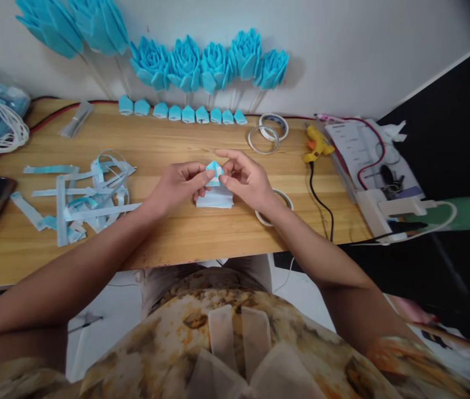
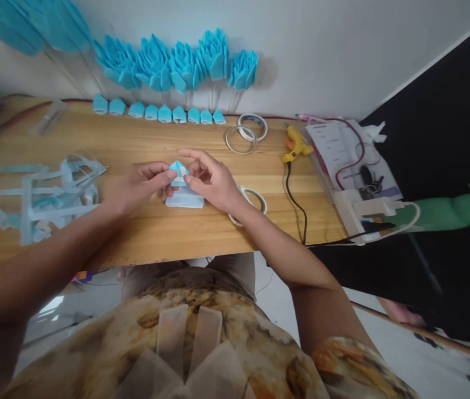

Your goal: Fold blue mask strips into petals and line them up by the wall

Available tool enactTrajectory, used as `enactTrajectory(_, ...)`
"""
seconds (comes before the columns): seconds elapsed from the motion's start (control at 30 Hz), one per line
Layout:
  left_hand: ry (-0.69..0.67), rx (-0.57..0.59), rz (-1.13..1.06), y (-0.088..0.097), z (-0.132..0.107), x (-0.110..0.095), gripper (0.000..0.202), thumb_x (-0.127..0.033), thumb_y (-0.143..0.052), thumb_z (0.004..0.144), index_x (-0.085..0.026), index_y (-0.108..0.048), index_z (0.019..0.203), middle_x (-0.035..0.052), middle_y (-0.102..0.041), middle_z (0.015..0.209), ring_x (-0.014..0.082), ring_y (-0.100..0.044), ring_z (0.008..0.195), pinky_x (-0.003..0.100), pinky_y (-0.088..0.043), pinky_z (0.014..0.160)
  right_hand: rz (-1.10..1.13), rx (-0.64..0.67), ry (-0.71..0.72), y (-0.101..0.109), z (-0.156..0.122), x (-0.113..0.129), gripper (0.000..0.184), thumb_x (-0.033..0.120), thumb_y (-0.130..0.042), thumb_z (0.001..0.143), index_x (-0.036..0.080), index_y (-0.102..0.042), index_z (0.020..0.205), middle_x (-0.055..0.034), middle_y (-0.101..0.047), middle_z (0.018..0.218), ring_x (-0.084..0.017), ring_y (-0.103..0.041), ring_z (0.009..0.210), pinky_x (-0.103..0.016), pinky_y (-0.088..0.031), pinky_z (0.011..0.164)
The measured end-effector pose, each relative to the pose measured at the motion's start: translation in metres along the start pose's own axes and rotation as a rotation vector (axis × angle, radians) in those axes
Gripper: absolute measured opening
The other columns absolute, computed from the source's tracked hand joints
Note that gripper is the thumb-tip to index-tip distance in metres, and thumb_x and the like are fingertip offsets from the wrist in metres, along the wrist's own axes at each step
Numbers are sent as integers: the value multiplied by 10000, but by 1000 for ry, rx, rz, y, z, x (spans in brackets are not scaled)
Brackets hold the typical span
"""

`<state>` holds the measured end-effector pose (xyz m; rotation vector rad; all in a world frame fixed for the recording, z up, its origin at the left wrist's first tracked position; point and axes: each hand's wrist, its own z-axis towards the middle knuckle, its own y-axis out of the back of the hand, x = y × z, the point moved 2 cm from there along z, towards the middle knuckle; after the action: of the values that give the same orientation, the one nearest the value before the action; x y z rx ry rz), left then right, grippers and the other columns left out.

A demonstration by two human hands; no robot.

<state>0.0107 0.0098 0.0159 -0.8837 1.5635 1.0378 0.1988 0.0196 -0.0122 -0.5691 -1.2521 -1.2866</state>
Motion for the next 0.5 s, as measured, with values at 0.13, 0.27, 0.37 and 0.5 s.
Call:
enactTrajectory(0.13,-13,2,-17,-2,1,1,233,-344,-729,796,-183,-597,693,-32,-560,581,78,-485,500,193,-419,505,-24,-28,3,0,-1,3,467,393,-659,915,221,-581,1343,34,-610,836,-103,-557,715,-235,-468,637)
enactTrajectory(0.27,-26,8,-29,-2,0,3,221,-319,-714,782,-191,-575,666,-40,-530,567,82,-482,511,204,-395,518,3,16,-10,0,-1,6,448,490,-585,977,229,-580,1340,16,-632,861,-110,-576,715,-244,-485,641)
enactTrajectory(0.37,-44,8,13,-2,0,5,235,-325,-717,777,-191,-576,645,-42,-512,554,83,-455,510,211,-348,509,38,35,-32,0,-1,6,483,532,-605,962,240,-588,1347,2,-658,919,-117,-602,757,-245,-501,660)
enactTrajectory(0.5,-46,-7,39,-3,1,5,197,-327,-725,785,-188,-631,681,-35,-549,584,86,-461,513,222,-342,513,69,-4,-62,1,1,-1,495,483,-715,883,241,-633,1307,19,-651,890,-100,-572,712,-234,-487,639)
